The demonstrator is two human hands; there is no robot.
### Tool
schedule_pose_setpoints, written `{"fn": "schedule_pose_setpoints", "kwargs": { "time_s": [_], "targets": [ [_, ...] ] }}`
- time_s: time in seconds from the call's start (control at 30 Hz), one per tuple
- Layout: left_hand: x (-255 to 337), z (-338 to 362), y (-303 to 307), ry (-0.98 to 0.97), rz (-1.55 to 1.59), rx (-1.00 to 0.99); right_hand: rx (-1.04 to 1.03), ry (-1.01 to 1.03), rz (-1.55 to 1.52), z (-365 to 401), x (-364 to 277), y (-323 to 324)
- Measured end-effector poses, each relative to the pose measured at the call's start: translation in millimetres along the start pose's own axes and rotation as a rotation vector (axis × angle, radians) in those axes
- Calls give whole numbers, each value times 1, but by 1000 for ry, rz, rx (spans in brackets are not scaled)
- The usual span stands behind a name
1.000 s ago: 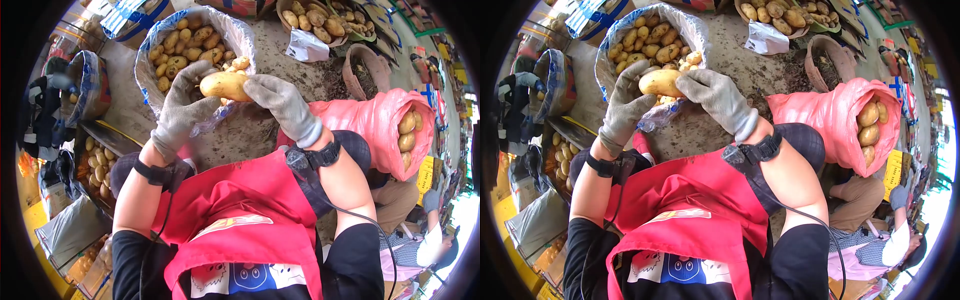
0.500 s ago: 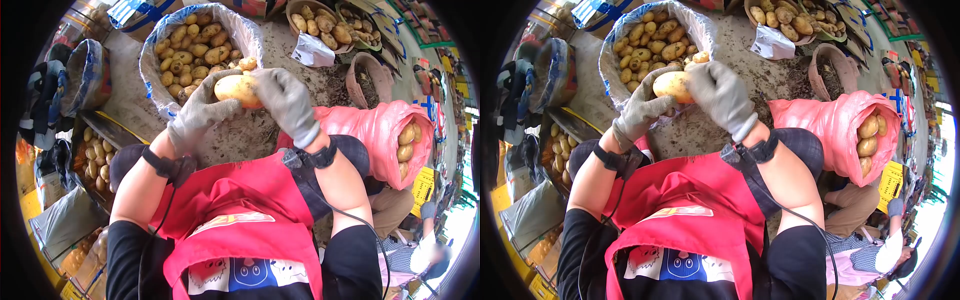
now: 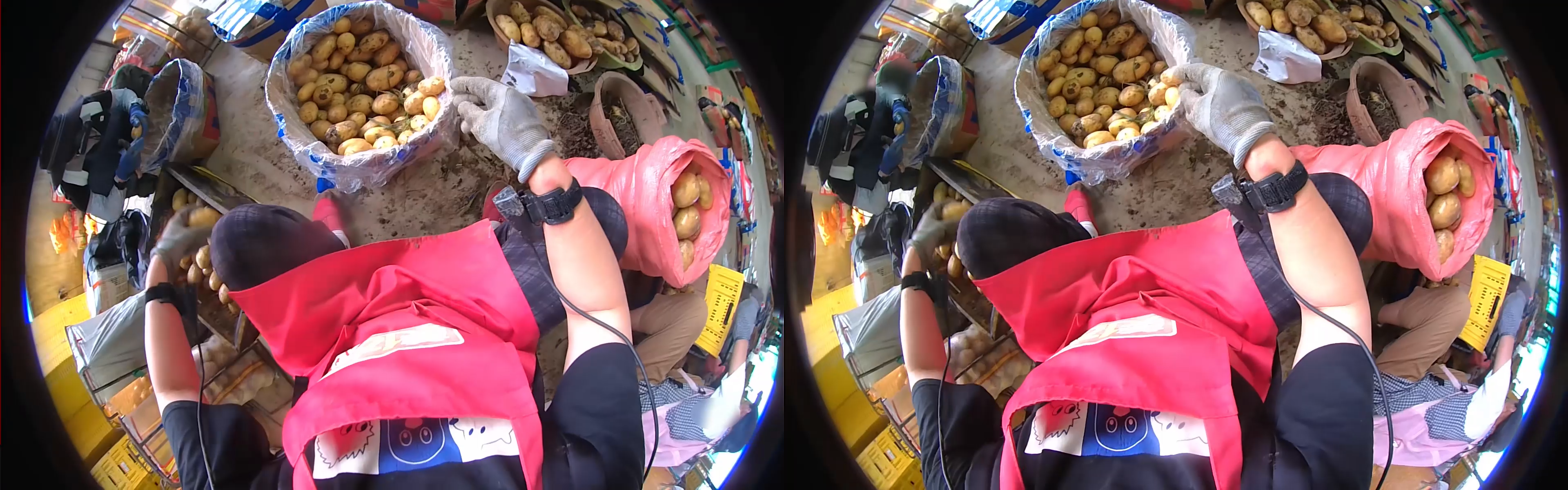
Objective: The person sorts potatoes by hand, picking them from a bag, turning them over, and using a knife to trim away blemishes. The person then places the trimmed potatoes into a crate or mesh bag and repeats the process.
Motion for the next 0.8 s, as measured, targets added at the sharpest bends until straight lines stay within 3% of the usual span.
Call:
{"fn": "schedule_pose_setpoints", "kwargs": {
  "time_s": [0.07,0.1,0.13,0.2,0.23,0.27,0.33,0.4,0.47,0.53,0.6,0.67,0.73,0.77,0.8],
  "targets": [
    [-19,3,7,326,-143,-24,1,11,501,13,-28,3],
    [-32,-18,16,293,-196,-9,18,-11,576,12,-29,2],
    [-9,-24,12,299,-204,-16,16,-23,572,12,-34,2],
    [52,-37,1,31,-48,-17,-31,-19,699,11,-40,-1],
    [91,-43,-15,-63,-67,-69,-28,117,704,9,-31,-1],
    [134,-49,-35,-158,-87,-120,-34,106,700,6,-27,-1],
    [212,-61,-81,-274,-313,-249,55,401,788,6,-23,-2],
    [249,-97,-131,-340,-455,-461,65,381,793,5,-20,-2],
    [287,-104,-196,-289,-791,-621,-64,145,739,3,-30,1],
    [276,-126,-252,-341,-1101,-727,-58,103,730,-4,-34,1],
    [278,-113,-284,-353,-1297,-709,-81,-41,761,-11,-36,4],
    [265,-133,-294,-329,-1288,-770,-66,-54,770,-11,-32,6],
    [261,-143,-280,-258,-907,-879,-52,-9,776,-9,-30,8],
    [246,-157,-274,-135,-556,-965,-57,3,756,-6,-31,8],
    [259,-142,-266,-139,-558,-957,-52,10,757,-4,-31,8]
  ]
}}
Point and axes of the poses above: each hand's wrist, its own z-axis away from the middle knuckle, its own y-axis out of the back of the hand, x = y × z, the point moved 1 cm from there along -z, towards the middle knuckle, and after that the axes turned 4 degrees about -x, right-handed, at the moved point
